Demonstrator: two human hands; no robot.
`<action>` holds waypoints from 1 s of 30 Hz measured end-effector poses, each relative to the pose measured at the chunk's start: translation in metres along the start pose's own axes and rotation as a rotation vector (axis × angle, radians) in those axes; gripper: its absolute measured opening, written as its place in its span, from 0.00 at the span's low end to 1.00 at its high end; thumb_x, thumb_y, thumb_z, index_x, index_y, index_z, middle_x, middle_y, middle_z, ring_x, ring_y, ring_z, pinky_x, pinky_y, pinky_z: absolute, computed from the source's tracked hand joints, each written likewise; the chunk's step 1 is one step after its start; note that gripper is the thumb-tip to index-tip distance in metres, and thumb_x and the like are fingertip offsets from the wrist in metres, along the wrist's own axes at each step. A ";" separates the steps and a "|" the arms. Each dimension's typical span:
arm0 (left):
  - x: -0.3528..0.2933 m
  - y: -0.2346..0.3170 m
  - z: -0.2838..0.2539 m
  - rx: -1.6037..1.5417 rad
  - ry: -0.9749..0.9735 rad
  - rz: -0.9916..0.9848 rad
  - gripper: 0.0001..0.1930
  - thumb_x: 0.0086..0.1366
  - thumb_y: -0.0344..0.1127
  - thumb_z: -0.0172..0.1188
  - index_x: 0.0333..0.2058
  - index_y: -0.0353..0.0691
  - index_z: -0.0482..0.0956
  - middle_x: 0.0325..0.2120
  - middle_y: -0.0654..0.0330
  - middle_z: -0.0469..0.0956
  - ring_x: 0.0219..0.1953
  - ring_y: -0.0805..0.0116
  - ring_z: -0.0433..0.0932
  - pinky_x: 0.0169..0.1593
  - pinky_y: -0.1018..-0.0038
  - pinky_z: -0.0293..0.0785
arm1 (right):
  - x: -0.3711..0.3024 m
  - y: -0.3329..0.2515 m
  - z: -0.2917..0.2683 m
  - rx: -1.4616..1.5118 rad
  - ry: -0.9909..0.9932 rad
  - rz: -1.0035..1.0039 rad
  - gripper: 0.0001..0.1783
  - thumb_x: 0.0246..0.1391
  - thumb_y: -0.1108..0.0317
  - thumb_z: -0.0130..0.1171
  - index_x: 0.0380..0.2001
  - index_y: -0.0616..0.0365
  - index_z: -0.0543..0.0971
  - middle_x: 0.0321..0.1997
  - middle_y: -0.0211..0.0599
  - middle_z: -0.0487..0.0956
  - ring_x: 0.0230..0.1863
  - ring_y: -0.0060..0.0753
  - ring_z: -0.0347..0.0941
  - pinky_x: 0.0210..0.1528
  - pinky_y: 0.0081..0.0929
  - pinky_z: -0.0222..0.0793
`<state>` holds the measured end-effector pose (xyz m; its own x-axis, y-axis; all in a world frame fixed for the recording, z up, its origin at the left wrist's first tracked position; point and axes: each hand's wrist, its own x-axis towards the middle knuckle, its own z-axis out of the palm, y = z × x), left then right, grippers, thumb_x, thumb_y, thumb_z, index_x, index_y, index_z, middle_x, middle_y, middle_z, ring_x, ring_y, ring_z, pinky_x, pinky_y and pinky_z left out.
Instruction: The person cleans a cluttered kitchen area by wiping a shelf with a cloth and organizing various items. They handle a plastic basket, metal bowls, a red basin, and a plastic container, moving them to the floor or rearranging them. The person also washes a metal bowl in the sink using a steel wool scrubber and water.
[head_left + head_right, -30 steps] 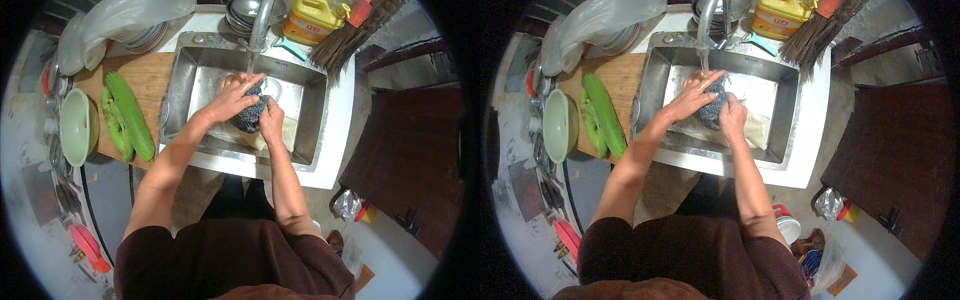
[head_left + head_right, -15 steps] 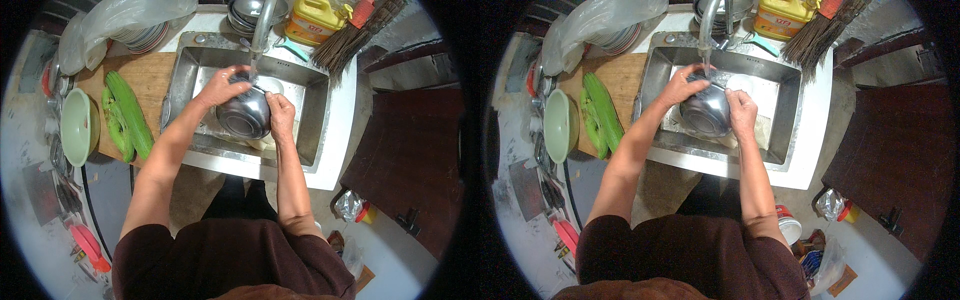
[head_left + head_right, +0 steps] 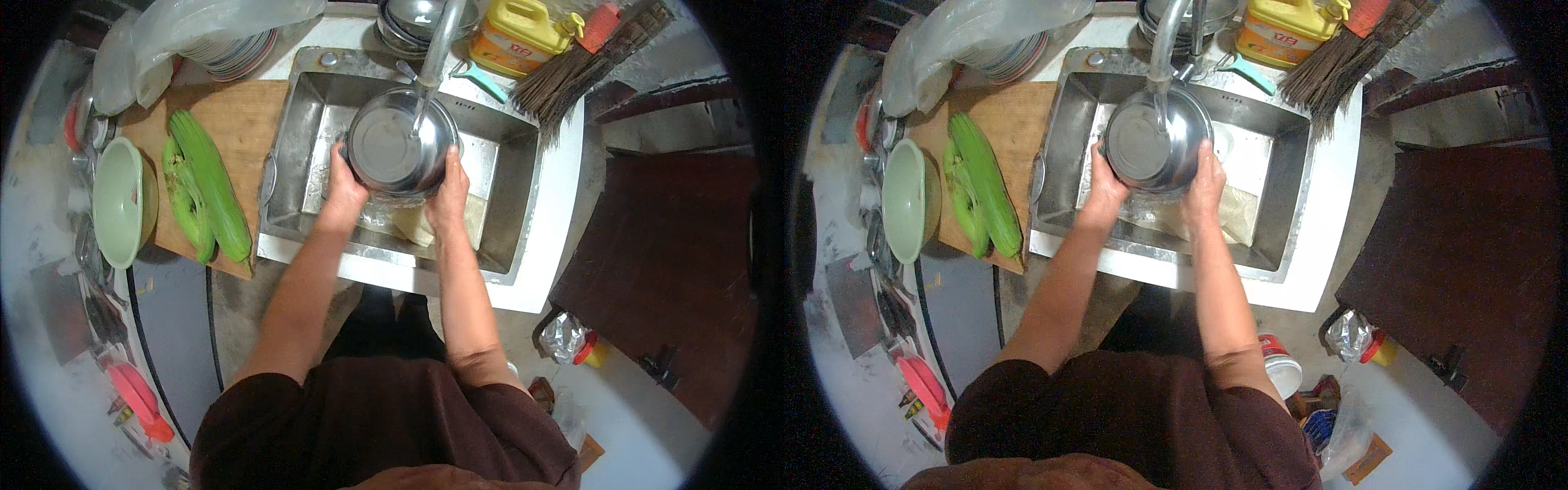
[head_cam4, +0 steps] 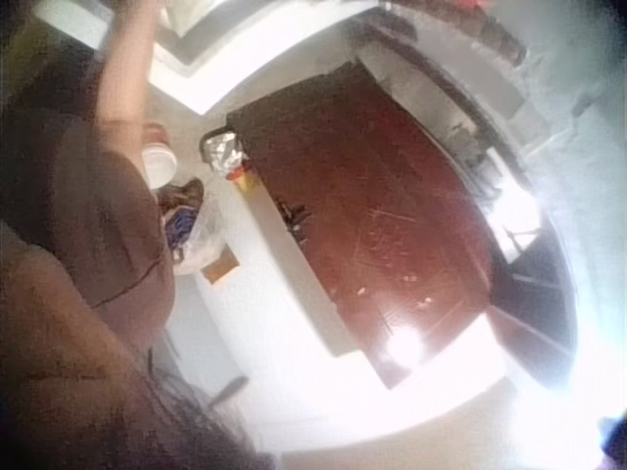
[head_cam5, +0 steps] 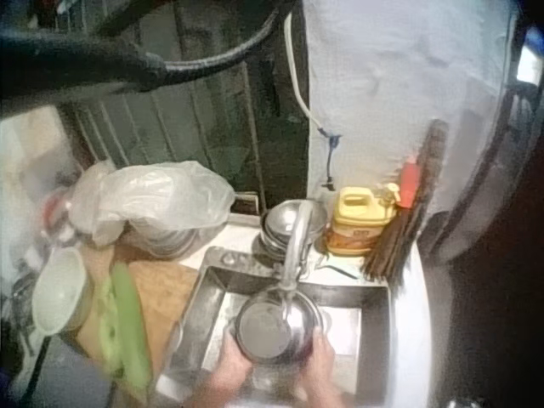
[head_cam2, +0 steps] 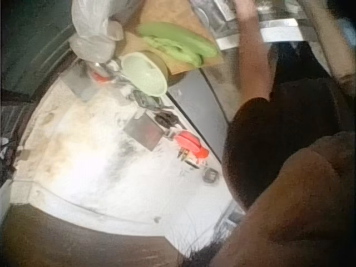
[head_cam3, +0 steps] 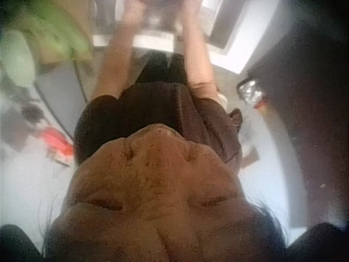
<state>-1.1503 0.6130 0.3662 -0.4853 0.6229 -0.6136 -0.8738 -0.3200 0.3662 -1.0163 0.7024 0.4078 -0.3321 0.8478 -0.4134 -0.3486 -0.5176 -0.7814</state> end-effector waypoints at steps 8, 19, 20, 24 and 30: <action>-0.014 -0.035 0.038 -0.190 0.148 0.161 0.25 0.62 0.53 0.46 0.49 0.40 0.71 0.48 0.58 0.72 0.48 0.59 0.72 0.53 0.59 0.68 | 0.003 0.015 0.031 0.321 0.241 -0.084 0.25 0.63 0.51 0.42 0.50 0.63 0.68 0.49 0.40 0.72 0.48 0.35 0.68 0.52 0.34 0.63; 0.003 -0.039 0.008 -0.226 0.108 0.248 0.22 0.63 0.52 0.43 0.45 0.42 0.72 0.45 0.62 0.74 0.49 0.59 0.70 0.51 0.58 0.68 | -0.010 0.037 0.036 0.358 0.321 -0.025 0.24 0.64 0.56 0.39 0.57 0.61 0.62 0.60 0.41 0.64 0.55 0.37 0.65 0.55 0.38 0.62; 0.001 -0.034 0.011 -0.150 0.178 0.224 0.22 0.62 0.52 0.45 0.46 0.41 0.72 0.46 0.61 0.74 0.50 0.59 0.70 0.51 0.57 0.68 | -0.010 0.043 0.023 0.453 0.221 0.026 0.24 0.64 0.55 0.39 0.56 0.61 0.63 0.58 0.40 0.66 0.54 0.37 0.65 0.53 0.39 0.63; -0.002 0.014 -0.014 -0.005 0.155 0.208 0.20 0.59 0.45 0.52 0.46 0.37 0.69 0.44 0.52 0.71 0.47 0.57 0.71 0.51 0.57 0.69 | 0.002 0.025 0.009 0.237 0.086 0.270 0.21 0.63 0.54 0.40 0.49 0.59 0.68 0.46 0.37 0.74 0.44 0.36 0.71 0.35 0.36 0.70; -0.042 -0.043 0.014 -0.092 0.241 0.306 0.23 0.58 0.44 0.56 0.51 0.45 0.65 0.47 0.57 0.68 0.49 0.59 0.70 0.49 0.60 0.71 | -0.005 0.046 0.034 0.443 0.343 0.170 0.23 0.63 0.54 0.34 0.49 0.59 0.70 0.51 0.39 0.71 0.51 0.37 0.67 0.53 0.41 0.62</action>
<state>-1.0922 0.6106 0.3860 -0.7078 0.3074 -0.6360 -0.6815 -0.5340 0.5003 -1.0604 0.6699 0.3897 -0.1388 0.6991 -0.7014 -0.6732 -0.5861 -0.4510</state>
